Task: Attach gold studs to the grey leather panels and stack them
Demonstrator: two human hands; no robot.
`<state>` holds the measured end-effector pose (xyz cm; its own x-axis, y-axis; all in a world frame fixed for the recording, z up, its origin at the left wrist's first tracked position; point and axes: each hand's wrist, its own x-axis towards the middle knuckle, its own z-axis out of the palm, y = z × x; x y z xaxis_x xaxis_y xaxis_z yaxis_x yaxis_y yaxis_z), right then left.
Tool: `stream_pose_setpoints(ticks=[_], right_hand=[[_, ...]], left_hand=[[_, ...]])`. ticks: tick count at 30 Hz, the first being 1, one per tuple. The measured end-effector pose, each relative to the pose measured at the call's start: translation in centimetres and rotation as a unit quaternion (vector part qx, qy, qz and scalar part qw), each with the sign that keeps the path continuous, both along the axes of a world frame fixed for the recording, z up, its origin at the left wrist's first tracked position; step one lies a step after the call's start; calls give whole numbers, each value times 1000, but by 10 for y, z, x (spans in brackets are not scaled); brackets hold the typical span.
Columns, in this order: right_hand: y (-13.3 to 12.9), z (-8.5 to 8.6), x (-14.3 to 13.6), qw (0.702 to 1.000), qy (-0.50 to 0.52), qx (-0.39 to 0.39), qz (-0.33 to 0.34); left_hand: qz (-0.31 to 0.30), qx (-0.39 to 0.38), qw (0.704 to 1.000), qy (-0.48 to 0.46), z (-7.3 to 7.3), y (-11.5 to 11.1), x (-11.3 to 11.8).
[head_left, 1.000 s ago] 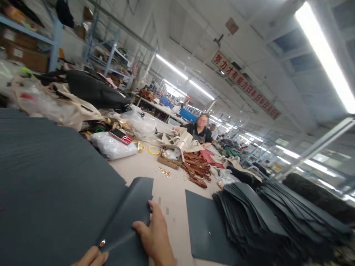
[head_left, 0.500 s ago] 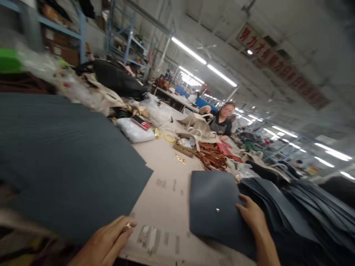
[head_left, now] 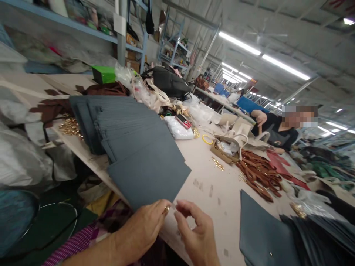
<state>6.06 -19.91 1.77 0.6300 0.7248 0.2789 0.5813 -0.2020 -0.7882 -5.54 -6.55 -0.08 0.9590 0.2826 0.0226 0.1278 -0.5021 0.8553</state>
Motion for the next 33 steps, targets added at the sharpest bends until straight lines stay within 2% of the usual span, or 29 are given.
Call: stream_pose_setpoints(ticks=[3,10,23,26,28,31,33], right_hand=[[20,-2,-13,998,-37,17,49],[41,-10,-16,994,-66,34,85],[75,-13,-30,990,-113,27,85],[83,-14,-38,989,-124,29,69],[88,-13,-42,992,-106,24,59],[97,-12,-38,996,-14,-14,84],[104,-13,-25,994,31,-34,94]], left_hand=[[15,-10,1000,-1,-9,4,-4],[42,0,999,-11,-26,11,-13],[103,-4,994,33,-29,26,-21],[114,-9,993,40,-26,30,-23],[119,-12,992,45,-19,33,-26],[142,-46,988,34,-6,38,-33],[182,-91,979,29,-3,41,-40]])
